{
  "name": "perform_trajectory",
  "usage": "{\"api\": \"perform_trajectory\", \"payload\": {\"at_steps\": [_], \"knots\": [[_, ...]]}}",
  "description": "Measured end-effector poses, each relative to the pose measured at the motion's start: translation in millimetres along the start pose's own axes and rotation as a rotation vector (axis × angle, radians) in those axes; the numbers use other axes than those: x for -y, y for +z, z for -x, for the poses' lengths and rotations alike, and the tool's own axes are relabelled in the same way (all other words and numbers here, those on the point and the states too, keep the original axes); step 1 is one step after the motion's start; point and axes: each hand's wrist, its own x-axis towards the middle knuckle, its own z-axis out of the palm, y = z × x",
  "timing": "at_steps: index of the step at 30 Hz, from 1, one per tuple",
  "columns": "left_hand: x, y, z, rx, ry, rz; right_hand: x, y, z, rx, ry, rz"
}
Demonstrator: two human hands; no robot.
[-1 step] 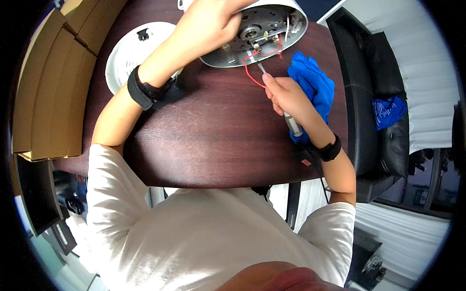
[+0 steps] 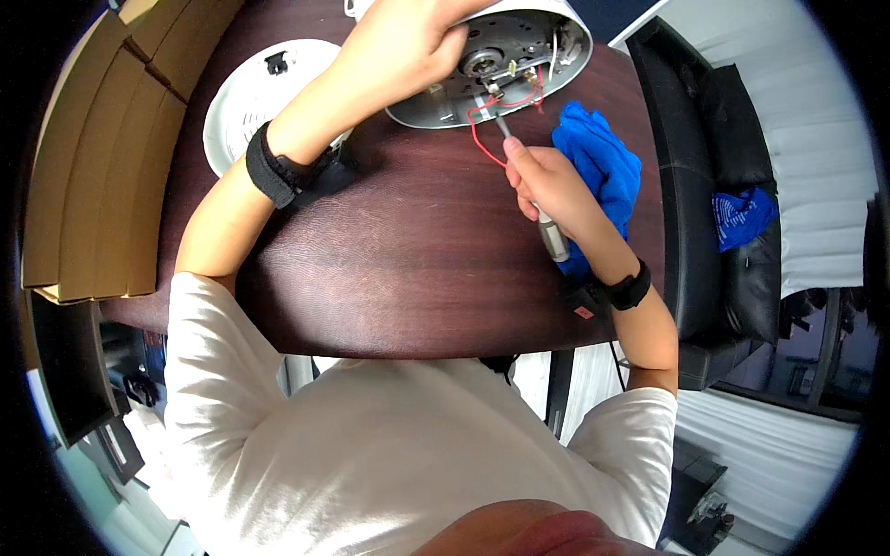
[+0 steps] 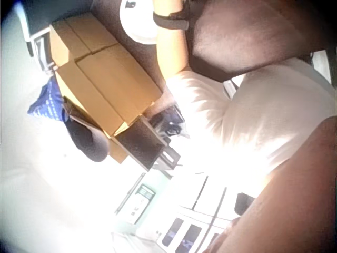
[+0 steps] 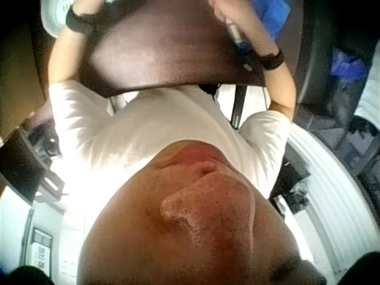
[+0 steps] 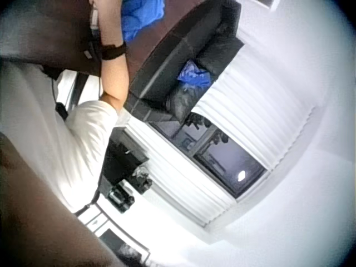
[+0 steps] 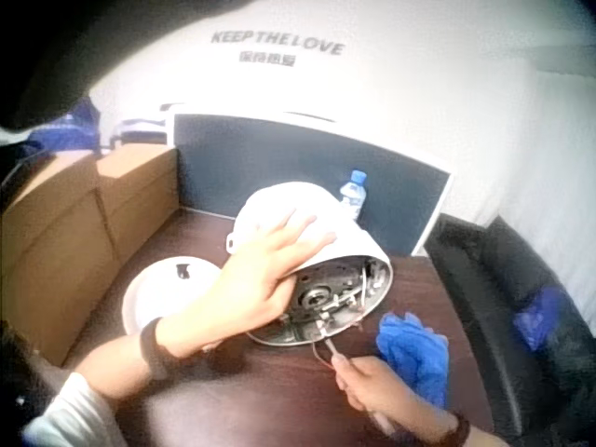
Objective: The person works on the internal wiring of a white cylindrical device, stripping and twisting red wires, then using a screwdriver to tighten connections inside the housing. Afterward, they wipe the device's white lid with a blue cloth.
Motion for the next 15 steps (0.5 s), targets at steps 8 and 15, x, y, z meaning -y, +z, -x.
{"api": "perform_trajectory", "payload": {"at_steps": [8,15], "knots": [[4,-2,1,0.004,0.017,0.018,-7,28,-11,0.148,-0.013,-0.412],[0,-3,2,0.011,-0.002,0.015,-17,43,-8,0.274,0.000,0.065]]}}
